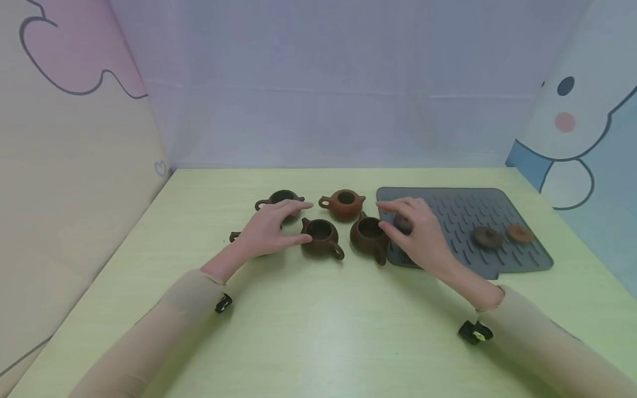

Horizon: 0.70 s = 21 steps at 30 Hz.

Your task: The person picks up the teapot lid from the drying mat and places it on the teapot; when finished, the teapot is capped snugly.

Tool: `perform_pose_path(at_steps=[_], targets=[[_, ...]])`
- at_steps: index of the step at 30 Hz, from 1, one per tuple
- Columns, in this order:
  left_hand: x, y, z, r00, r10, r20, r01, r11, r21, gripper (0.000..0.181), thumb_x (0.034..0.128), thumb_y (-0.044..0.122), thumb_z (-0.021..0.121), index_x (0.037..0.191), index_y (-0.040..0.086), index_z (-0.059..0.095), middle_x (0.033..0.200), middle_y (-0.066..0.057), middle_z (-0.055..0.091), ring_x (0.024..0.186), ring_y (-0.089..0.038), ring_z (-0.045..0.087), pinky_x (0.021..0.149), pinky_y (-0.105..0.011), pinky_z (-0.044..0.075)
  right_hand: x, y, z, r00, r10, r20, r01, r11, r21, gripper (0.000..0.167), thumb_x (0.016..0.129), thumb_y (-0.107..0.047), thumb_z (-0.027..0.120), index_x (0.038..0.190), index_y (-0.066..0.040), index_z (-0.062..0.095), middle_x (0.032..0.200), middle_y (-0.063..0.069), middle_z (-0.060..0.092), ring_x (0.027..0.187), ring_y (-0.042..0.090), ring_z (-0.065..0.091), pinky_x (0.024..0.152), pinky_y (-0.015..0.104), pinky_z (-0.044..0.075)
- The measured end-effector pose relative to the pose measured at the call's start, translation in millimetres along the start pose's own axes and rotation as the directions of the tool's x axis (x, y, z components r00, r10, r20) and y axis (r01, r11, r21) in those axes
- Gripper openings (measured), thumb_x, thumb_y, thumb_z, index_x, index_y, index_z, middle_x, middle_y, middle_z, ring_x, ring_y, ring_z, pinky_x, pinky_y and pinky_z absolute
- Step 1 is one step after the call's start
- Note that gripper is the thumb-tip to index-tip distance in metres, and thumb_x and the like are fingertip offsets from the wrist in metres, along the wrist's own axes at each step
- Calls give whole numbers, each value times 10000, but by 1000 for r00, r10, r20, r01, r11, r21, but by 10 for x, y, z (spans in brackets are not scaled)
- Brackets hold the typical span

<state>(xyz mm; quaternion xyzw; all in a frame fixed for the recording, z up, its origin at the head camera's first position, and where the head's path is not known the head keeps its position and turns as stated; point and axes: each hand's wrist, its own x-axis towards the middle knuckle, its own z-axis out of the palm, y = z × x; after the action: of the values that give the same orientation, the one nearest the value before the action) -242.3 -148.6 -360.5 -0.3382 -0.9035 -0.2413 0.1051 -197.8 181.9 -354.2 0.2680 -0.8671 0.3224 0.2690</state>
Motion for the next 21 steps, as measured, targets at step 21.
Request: perform_pose_path(at_steps=[21], targets=[[35, 55, 12, 976, -79, 203, 26, 968, 251, 737, 821, 601, 699, 1421, 206, 534, 1438, -27, 582, 1363, -238, 523, 1124, -519, 357, -330, 354, -427, 941, 193, 279, -135, 967, -216, 287, 912, -131, 695, 1196, -90, 688, 1153, 159, 650, 1081, 345, 546, 887, 567, 444]])
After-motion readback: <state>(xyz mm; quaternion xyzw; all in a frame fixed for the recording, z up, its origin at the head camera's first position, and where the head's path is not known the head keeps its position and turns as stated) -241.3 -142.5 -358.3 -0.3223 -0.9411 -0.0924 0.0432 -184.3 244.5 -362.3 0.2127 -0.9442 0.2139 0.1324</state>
